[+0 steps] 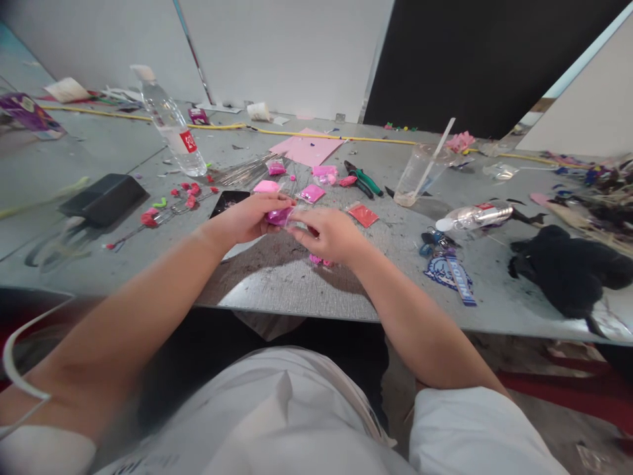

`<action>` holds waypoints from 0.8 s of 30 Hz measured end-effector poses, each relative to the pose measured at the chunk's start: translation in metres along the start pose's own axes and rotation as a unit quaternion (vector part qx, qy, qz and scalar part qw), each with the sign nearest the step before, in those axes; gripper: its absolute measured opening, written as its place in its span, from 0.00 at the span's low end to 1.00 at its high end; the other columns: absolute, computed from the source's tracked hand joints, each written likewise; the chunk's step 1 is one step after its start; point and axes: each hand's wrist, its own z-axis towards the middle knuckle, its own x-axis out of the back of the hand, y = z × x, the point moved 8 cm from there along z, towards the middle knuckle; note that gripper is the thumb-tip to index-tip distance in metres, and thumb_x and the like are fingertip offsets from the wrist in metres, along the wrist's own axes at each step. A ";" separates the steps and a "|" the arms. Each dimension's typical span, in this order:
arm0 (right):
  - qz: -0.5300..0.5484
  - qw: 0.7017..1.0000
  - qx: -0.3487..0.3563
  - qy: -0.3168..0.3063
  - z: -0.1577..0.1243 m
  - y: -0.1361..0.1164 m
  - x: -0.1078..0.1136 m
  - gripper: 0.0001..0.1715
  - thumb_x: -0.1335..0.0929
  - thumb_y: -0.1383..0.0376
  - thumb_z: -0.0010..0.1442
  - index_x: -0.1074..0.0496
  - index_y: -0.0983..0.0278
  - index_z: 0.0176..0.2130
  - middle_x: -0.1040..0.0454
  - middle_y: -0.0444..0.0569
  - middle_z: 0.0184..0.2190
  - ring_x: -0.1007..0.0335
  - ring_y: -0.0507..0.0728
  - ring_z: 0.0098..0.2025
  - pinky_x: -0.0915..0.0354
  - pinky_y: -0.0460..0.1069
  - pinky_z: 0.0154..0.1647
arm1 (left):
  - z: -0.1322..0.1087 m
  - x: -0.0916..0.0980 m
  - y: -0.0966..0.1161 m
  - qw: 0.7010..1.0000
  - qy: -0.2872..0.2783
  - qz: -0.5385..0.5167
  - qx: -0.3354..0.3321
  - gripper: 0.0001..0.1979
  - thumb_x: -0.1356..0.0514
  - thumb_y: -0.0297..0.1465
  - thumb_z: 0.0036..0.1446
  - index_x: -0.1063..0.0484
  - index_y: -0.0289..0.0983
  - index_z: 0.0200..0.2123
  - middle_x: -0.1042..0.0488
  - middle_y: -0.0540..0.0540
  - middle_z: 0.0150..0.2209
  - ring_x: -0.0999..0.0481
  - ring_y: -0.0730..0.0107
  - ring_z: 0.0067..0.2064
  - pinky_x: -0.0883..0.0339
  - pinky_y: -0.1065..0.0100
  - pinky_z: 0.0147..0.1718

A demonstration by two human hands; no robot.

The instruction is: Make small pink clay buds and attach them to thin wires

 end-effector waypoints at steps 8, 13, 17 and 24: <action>0.137 0.987 -0.046 0.075 -0.004 0.010 0.019 0.19 0.37 0.67 0.70 0.30 0.57 0.58 0.27 0.44 0.35 0.34 0.54 0.32 0.36 0.53 0.36 | 0.000 0.003 0.006 0.985 0.002 0.169 -0.035 0.10 0.33 0.39 0.61 0.24 0.38 0.33 0.29 0.48 0.28 0.29 0.72 0.27 0.33 0.71 0.26; 0.233 0.964 -0.068 0.105 -0.003 0.025 0.011 0.11 0.37 0.62 0.76 0.39 0.55 0.56 0.24 0.49 0.46 0.25 0.54 0.34 0.29 0.54 0.38 | -0.003 0.000 0.012 0.929 -0.005 0.354 -0.110 0.08 0.29 0.33 0.54 0.23 0.37 0.34 0.26 0.50 0.27 0.30 0.70 0.30 0.39 0.67 0.31; 0.228 0.963 -0.119 0.085 -0.003 0.030 0.005 0.12 0.33 0.56 0.75 0.33 0.57 0.54 0.19 0.51 0.45 0.19 0.57 0.37 0.26 0.55 0.38 | -0.002 0.002 0.012 0.881 -0.007 0.449 -0.148 0.09 0.31 0.36 0.57 0.22 0.37 0.36 0.24 0.50 0.29 0.29 0.68 0.32 0.39 0.65 0.34; 0.232 0.956 -0.154 0.095 -0.004 0.034 0.007 0.21 0.23 0.46 0.64 0.23 0.60 0.40 0.18 0.48 0.33 0.18 0.57 0.33 0.27 0.52 0.32 | 0.003 0.003 0.009 0.829 -0.021 0.531 -0.174 0.10 0.34 0.38 0.60 0.21 0.36 0.32 0.23 0.48 0.28 0.29 0.69 0.30 0.41 0.66 0.32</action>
